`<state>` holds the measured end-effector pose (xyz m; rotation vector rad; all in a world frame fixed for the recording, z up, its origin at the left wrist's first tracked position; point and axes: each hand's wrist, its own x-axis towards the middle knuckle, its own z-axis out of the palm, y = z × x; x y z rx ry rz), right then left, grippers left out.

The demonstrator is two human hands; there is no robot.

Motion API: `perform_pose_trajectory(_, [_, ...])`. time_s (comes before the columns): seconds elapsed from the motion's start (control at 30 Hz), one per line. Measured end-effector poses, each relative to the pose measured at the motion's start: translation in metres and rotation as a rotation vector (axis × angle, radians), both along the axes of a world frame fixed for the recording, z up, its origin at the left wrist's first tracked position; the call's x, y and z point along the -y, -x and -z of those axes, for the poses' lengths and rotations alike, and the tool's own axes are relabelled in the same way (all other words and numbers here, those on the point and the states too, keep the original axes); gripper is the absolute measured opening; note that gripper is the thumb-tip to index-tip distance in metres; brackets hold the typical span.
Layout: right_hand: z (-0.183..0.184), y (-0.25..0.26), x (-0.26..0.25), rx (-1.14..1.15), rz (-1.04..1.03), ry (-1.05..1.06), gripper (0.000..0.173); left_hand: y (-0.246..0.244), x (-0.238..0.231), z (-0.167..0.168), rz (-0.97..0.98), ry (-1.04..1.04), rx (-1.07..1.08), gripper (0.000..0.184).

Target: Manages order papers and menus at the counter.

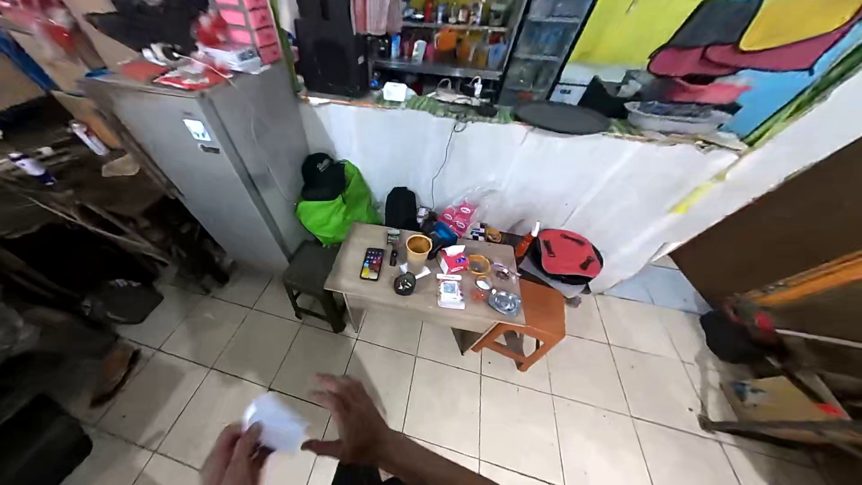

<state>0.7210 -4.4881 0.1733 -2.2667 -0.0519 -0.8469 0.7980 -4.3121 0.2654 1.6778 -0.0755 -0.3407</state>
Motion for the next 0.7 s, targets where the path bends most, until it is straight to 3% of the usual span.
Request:
perform_pose_trajectory(0.1, [-0.03, -0.026, 0.078, 0.22, 0.187, -0.039, 0.037, -0.02, 0.12, -0.014, 0.164, 0.386, -0.23, 0.026])
perform_pose_trajectory(0.2, [-0.033, -0.028, 0.157, 0.287, 0.391, -0.04, 0.025, -0.043, 0.203, -0.028, 0.419, 0.439, -0.234, 0.016])
perform_pose_trajectory(0.27, [-0.036, -0.016, 0.208, 0.282, 0.463, -0.193, 0.015, -0.068, 0.254, -0.025, 0.638, 0.433, -0.15, 0.019])
perform_pose_trajectory(0.3, [-0.036, -0.006, 0.229, 0.253, 0.484, -0.343, 0.014, -0.08, 0.277, -0.018, 0.74, 0.38, -0.081, 0.027])
perform_pose_trajectory(0.37, [-0.039, 0.011, 0.267, 0.197, 0.452, -0.666, 0.017, -0.102, 0.322, -0.001, 0.944, 0.222, 0.078, 0.062])
perform_pose_trajectory(0.43, [-0.037, 0.027, 0.305, 0.144, 0.34, -0.806, 0.019, -0.11, 0.366, 0.012, 1.131, 0.112, 0.113, 0.078])
perform_pose_trajectory(0.47, [-0.038, 0.035, 0.32, 0.105, 0.307, -0.812, 0.02, -0.108, 0.385, 0.014, 1.196, 0.097, 0.083, 0.07])
perform_pose_trajectory(0.57, [-0.039, 0.036, 0.363, 0.032, 0.315, -0.785, 0.018, -0.111, 0.45, 0.009, 1.289, 0.146, 0.017, 0.022])
perform_pose_trajectory(0.7, [-0.056, 0.022, 0.444, -0.02, 0.365, -0.637, 0.017, -0.142, 0.533, -0.006, 1.225, 0.106, 0.209, 0.016])
